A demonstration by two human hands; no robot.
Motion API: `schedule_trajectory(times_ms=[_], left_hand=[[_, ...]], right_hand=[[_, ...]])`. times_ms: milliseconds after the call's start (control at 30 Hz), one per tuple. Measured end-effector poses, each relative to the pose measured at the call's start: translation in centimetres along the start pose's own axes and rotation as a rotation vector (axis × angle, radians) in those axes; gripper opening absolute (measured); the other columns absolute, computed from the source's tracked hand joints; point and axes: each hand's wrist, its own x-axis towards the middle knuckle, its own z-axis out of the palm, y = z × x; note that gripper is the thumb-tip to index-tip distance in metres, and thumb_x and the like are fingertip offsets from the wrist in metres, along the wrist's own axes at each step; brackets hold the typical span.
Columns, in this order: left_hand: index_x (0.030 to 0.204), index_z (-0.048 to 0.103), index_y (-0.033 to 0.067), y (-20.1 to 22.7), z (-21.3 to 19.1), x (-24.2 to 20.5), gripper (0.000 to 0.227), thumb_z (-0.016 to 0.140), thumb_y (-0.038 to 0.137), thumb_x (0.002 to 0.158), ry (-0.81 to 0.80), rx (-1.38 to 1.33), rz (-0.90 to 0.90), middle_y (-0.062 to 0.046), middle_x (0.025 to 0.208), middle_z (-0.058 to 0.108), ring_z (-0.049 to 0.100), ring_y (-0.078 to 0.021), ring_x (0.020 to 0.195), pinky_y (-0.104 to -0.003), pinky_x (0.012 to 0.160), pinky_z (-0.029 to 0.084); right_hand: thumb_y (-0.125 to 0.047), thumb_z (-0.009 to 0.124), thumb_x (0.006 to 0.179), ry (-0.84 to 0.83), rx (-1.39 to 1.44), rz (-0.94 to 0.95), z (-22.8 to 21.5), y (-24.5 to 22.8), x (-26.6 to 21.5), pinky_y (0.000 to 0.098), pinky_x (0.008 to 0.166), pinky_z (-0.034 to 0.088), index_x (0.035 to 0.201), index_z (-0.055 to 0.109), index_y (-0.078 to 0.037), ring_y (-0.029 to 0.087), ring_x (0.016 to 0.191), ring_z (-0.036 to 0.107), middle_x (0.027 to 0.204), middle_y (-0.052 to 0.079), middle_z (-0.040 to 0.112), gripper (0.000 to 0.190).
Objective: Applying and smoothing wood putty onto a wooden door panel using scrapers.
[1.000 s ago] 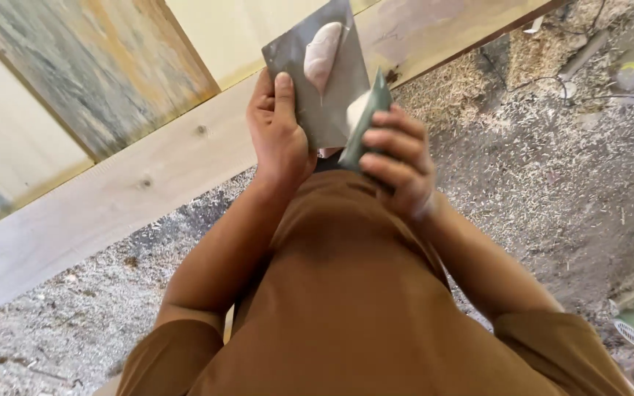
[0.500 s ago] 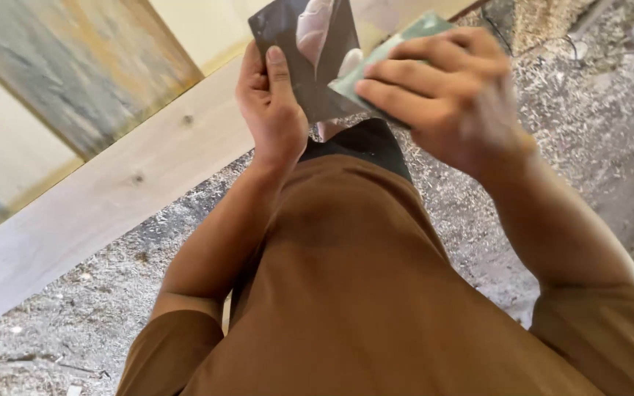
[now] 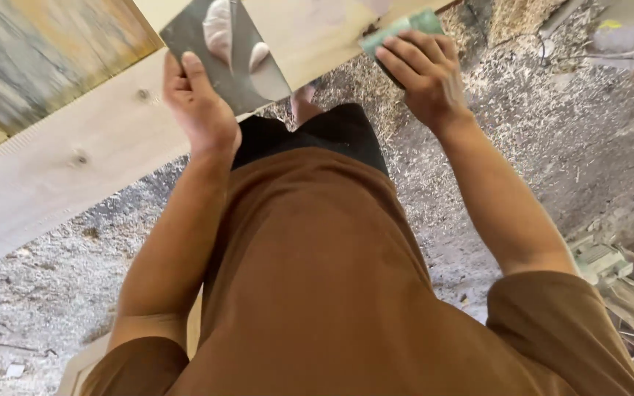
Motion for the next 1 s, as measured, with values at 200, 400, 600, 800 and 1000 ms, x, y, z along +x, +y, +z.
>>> schedule_trajectory(times_ms=[200,400,600,800,1000], left_hand=[[0.114,0.059,0.0018,1.1,0.0,-0.6,0.019,0.044,0.012,0.118,0.003,0.040,0.013,-0.002,0.098,0.063,0.055,-0.0074,0.085,-0.025,0.077,0.049],[0.114,0.060,0.0011,2.2,-0.2,-0.7,0.019,0.044,0.010,0.118,-0.002,0.052,0.013,-0.002,0.097,0.062,0.053,-0.0068,0.085,-0.024,0.076,0.048],[0.117,0.061,0.0003,2.0,0.2,-1.0,0.021,0.042,0.012,0.117,-0.034,0.024,-0.029,-0.004,0.098,0.064,0.058,-0.0086,0.084,-0.026,0.075,0.053],[0.118,0.061,-0.0006,1.6,0.3,-0.6,0.023,0.042,0.013,0.119,-0.050,-0.007,-0.021,-0.006,0.100,0.065,0.058,-0.0092,0.085,-0.025,0.075,0.054],[0.115,0.059,-0.0002,1.4,1.4,0.2,0.023,0.041,0.013,0.115,0.005,-0.115,-0.072,-0.008,0.102,0.067,0.065,-0.0131,0.088,-0.029,0.081,0.059]], right_hand=[[-0.006,0.067,0.102,0.014,-0.066,0.096,4.2,-1.3,-1.4,0.0449,0.116,0.036,0.137,0.073,-0.014,0.022,0.140,0.055,0.146,0.003,0.065,0.037],[-0.005,0.065,0.109,-0.074,0.027,0.132,2.3,0.9,-2.8,0.0468,0.108,0.039,0.128,0.074,-0.016,0.022,0.129,0.062,0.137,0.004,0.072,0.024],[0.003,0.054,0.108,-0.095,0.068,0.386,1.5,0.0,1.9,0.0454,0.092,0.044,0.127,0.076,-0.020,0.024,0.111,0.067,0.115,0.006,0.076,0.037],[-0.001,0.058,0.101,-0.234,0.050,0.266,1.1,-5.0,3.7,0.0443,0.093,0.043,0.116,0.077,-0.022,0.021,0.108,0.068,0.116,0.001,0.076,0.032],[-0.003,0.059,0.107,-0.041,0.058,0.149,2.6,-0.9,1.4,0.0435,0.108,0.040,0.126,0.074,-0.017,0.021,0.129,0.062,0.130,0.004,0.072,0.027]])
